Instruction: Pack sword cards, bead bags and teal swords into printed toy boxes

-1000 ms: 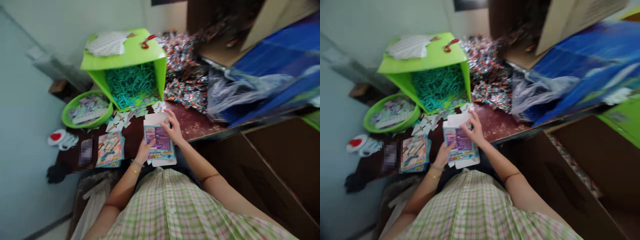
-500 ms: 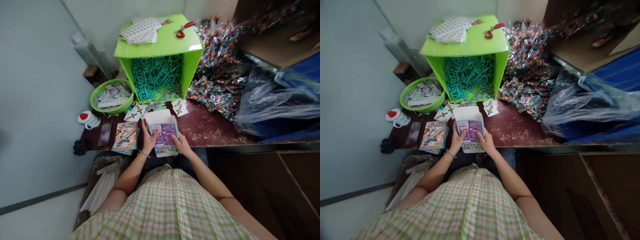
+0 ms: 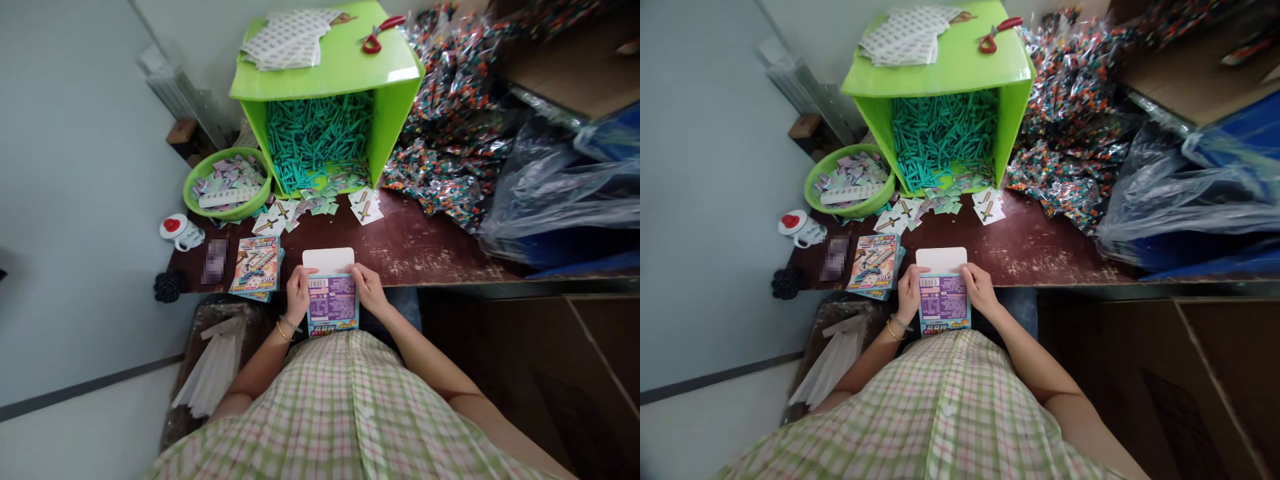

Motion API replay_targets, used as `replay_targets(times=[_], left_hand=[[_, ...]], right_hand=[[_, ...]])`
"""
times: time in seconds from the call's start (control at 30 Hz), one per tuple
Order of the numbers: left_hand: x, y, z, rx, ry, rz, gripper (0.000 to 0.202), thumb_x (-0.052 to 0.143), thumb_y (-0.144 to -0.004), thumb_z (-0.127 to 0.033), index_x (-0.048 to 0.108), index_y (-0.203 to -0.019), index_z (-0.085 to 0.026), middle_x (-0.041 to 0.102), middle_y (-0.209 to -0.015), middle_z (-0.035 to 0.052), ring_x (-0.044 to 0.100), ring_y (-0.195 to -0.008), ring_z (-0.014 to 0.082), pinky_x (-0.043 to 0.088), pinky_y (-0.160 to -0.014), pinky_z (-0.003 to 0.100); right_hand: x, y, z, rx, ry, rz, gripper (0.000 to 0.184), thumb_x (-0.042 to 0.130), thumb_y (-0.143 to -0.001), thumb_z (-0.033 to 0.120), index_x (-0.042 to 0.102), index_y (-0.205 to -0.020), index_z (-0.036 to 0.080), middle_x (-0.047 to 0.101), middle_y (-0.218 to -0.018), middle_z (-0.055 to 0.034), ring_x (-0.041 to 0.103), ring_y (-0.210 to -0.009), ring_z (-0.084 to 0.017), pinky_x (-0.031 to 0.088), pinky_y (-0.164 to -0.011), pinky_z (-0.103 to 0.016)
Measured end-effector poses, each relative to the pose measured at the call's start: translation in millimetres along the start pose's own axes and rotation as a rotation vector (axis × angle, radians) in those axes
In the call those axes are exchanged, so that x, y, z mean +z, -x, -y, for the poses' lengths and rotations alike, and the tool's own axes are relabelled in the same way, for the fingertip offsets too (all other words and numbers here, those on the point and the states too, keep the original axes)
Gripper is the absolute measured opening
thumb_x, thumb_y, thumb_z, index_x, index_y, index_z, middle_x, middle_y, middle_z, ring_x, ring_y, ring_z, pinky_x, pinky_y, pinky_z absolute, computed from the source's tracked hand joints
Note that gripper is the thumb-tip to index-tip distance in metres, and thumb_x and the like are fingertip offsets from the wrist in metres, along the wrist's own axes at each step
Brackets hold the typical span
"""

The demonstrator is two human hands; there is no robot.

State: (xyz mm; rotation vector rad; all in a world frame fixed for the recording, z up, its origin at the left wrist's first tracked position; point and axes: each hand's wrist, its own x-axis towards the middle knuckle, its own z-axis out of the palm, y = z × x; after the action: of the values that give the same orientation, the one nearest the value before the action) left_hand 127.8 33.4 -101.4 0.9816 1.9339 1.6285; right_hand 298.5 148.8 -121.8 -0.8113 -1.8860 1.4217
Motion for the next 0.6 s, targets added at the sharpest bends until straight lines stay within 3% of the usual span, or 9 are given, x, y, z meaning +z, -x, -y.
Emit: replay_targets(times=[0.07, 0.13, 0.23, 0.27, 0.33, 0.37, 0.43, 0.5, 0.6], left_hand=[[1.3, -5.0, -1.0, -0.057, 0.098, -0.057, 0.035, 0.067, -0.091, -0.057, 0.074, -0.094, -0.023, 0.074, -0.100, 0.0067, 0.068, -0.101, 0.0247, 0.051, -0.097, 0.036], [3.8, -14.8, -2.5, -0.192, 0.310, -0.046, 0.036, 0.073, -0.082, -0.044, 0.072, -0.112, -0.024, 0.076, -0.112, 0.0047, 0.069, -0.105, 0.0243, 0.052, -0.098, 0.036], [8.0, -33.3, -5.2, -0.518, 0.550, 0.214, 0.044, 0.072, -0.071, -0.032, 0.072, -0.113, -0.019, 0.079, -0.108, 0.0063, 0.073, -0.101, 0.0262, 0.055, -0.093, 0.038], [9.4, -39.0, -6.0, -0.615, 0.566, 0.310, 0.039, 0.071, -0.069, -0.030, 0.074, -0.104, -0.015, 0.080, -0.101, 0.0077, 0.074, -0.097, 0.0270, 0.057, -0.090, 0.038], [11.9, -47.9, -7.6, -0.718, 0.572, 0.424, 0.030, 0.071, -0.065, -0.025, 0.076, -0.092, -0.013, 0.081, -0.092, 0.0089, 0.075, -0.089, 0.0266, 0.057, -0.085, 0.037], [12.9, -50.7, -8.1, -0.721, 0.584, 0.441, 0.030, 0.071, -0.064, -0.024, 0.078, -0.092, -0.012, 0.082, -0.092, 0.0086, 0.075, -0.088, 0.0254, 0.057, -0.084, 0.035], [14.3, -52.5, -8.0, -0.678, 0.625, 0.420, 0.035, 0.070, -0.065, -0.021, 0.080, -0.098, -0.014, 0.083, -0.098, 0.0073, 0.075, -0.089, 0.0228, 0.057, -0.085, 0.033], [14.6, -50.4, -6.3, -0.629, 0.640, 0.371, 0.039, 0.070, -0.067, -0.020, 0.081, -0.104, -0.015, 0.083, -0.105, 0.0063, 0.075, -0.092, 0.0211, 0.055, -0.087, 0.031], [14.5, -45.0, -2.7, -0.600, 0.604, 0.332, 0.041, 0.072, -0.068, -0.020, 0.081, -0.108, -0.016, 0.083, -0.107, 0.0061, 0.074, -0.093, 0.0209, 0.054, -0.087, 0.031]], right_hand=[[-6.4, -8.4, 3.7, -0.040, 0.030, 0.086, 0.061, 0.036, -0.106, 0.062, 0.064, -0.071, 0.021, 0.063, -0.077, -0.0049, 0.061, -0.073, -0.020, 0.054, -0.074, -0.034], [-14.8, -20.3, 7.0, -0.090, 0.045, 0.162, 0.056, 0.037, -0.107, 0.057, 0.069, -0.079, 0.021, 0.067, -0.086, -0.0067, 0.064, -0.083, -0.022, 0.055, -0.083, -0.037], [-28.7, -45.0, 12.9, -0.167, 0.117, 0.155, 0.039, 0.057, -0.099, 0.048, 0.073, -0.125, 0.023, 0.070, -0.120, -0.0102, 0.064, -0.113, -0.026, 0.053, -0.105, -0.044], [-32.5, -53.9, 14.9, -0.194, 0.168, 0.156, 0.043, 0.064, -0.095, 0.044, 0.070, -0.132, 0.023, 0.070, -0.123, -0.0106, 0.063, -0.116, -0.027, 0.052, -0.107, -0.045], [-36.6, -68.5, 17.6, -0.260, 0.288, 0.220, 0.033, 0.068, -0.092, 0.034, 0.076, -0.122, 0.022, 0.072, -0.113, -0.0102, 0.064, -0.110, -0.027, 0.053, -0.104, -0.045], [-36.7, -72.9, 18.1, -0.300, 0.338, 0.259, 0.023, 0.066, -0.094, 0.030, 0.079, -0.110, 0.022, 0.073, -0.105, -0.0098, 0.065, -0.105, -0.027, 0.054, -0.101, -0.045], [-33.5, -74.4, 17.0, -0.368, 0.369, 0.304, 0.024, 0.058, -0.099, 0.027, 0.082, -0.097, 0.023, 0.074, -0.101, -0.0101, 0.066, -0.103, -0.026, 0.055, -0.100, -0.045], [-28.1, -68.7, 14.3, -0.367, 0.282, 0.313, 0.028, 0.056, -0.102, 0.032, 0.083, -0.104, 0.026, 0.077, -0.110, -0.0097, 0.069, -0.109, -0.026, 0.055, -0.102, -0.045], [-23.0, -59.5, 11.6, -0.216, 0.077, 0.343, 0.032, 0.058, -0.103, 0.045, 0.083, -0.112, 0.027, 0.080, -0.118, -0.0073, 0.072, -0.116, -0.027, 0.057, -0.105, -0.046]])
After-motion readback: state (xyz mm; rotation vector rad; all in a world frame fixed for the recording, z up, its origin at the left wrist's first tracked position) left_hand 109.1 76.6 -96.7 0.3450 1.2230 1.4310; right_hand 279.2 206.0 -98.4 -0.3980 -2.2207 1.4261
